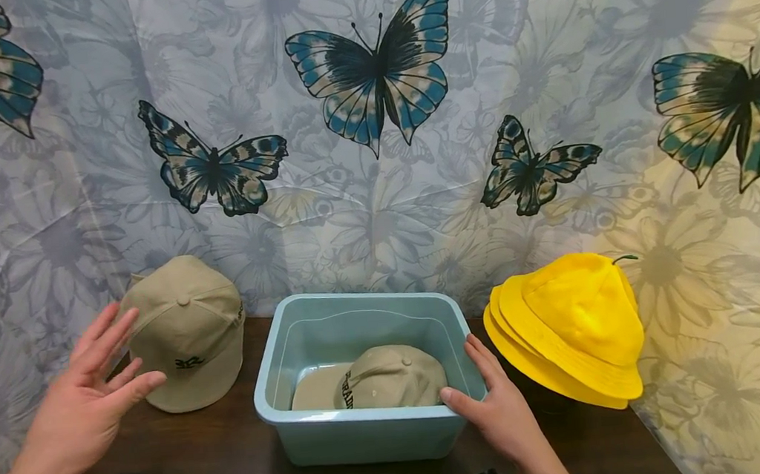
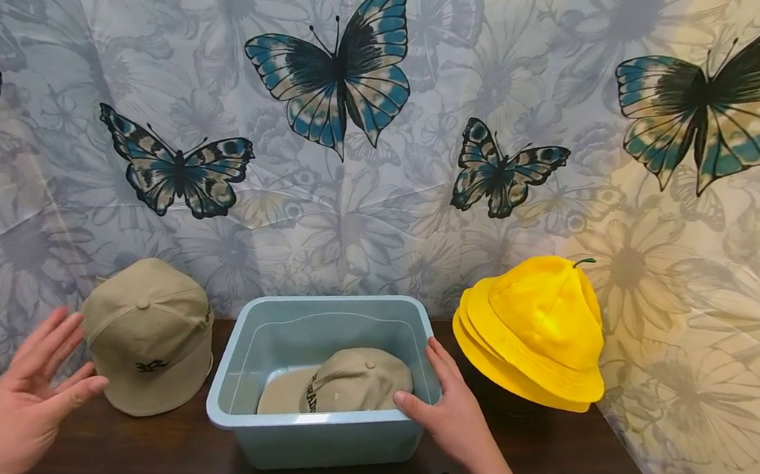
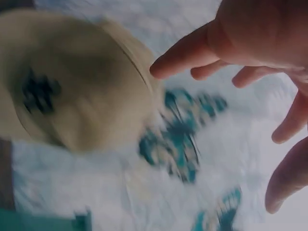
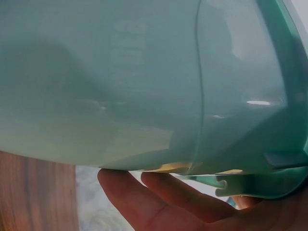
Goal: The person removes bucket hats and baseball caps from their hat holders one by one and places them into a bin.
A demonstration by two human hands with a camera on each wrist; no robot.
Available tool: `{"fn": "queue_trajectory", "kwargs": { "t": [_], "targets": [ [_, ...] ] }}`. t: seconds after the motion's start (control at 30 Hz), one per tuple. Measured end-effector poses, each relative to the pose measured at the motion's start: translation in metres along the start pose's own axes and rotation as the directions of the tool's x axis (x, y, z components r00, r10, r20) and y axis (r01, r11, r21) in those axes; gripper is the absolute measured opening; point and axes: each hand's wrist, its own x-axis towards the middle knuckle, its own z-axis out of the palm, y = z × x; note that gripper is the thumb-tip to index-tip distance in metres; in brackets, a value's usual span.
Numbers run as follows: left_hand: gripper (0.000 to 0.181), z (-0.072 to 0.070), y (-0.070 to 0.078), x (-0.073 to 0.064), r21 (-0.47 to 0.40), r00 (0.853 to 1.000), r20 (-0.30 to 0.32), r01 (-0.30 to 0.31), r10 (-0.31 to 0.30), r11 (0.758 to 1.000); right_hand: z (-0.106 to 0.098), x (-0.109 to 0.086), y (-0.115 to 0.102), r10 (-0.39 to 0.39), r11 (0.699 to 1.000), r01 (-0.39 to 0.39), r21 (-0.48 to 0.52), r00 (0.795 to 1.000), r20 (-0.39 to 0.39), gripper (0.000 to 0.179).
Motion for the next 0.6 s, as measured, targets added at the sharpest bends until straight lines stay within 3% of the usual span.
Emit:
{"fn": "queue_trajectory", "kwargs": {
  "t": [0.1,0.17,0.2,0.27,0.33,0.37,0.4,0.6],
  "targets": [
    [0.079,-0.011,-0.027,-0.009,0.014,0.994,-0.071,0.084,-0.082,0.996,0.0,-0.001,0.0,0.002,1.0,-0.002,0.0,1.0,-0.002,0.092],
    [0.077,-0.015,-0.048,-0.014,-0.066,0.986,-0.085,0.135,-0.14,0.989,-0.001,-0.001,0.0,0.002,1.0,-0.002,0.002,1.0,-0.003,0.092],
    [0.076,-0.016,-0.059,-0.017,-0.149,0.983,-0.077,0.151,-0.164,0.977,-0.001,-0.001,-0.001,0.003,1.0,-0.003,0.003,1.0,-0.004,0.092],
    [0.076,-0.019,-0.081,-0.021,-0.361,0.979,-0.049,0.168,-0.199,0.917,-0.002,-0.002,-0.001,-0.002,1.0,0.002,0.006,1.0,-0.001,0.092],
    [0.077,-0.021,-0.1,-0.026,-0.549,0.976,-0.02,0.171,-0.217,0.818,-0.001,-0.002,-0.001,-0.003,1.0,0.003,0.013,1.0,0.002,0.091],
    [0.077,-0.022,-0.108,-0.028,-0.6,0.974,-0.001,0.181,-0.228,0.779,-0.001,-0.002,-0.001,-0.002,1.0,0.002,0.015,1.0,0.003,0.091],
    [0.078,-0.023,-0.115,-0.031,-0.627,0.971,0.014,0.194,-0.237,0.755,-0.001,-0.002,-0.001,-0.003,1.0,0.003,0.016,1.0,0.003,0.091],
    [0.071,-0.026,-0.144,-0.041,-0.645,0.958,0.09,0.263,-0.271,0.717,0.0,-0.001,0.001,-0.006,1.0,0.006,-0.007,1.0,-0.002,0.093]
  ]
}}
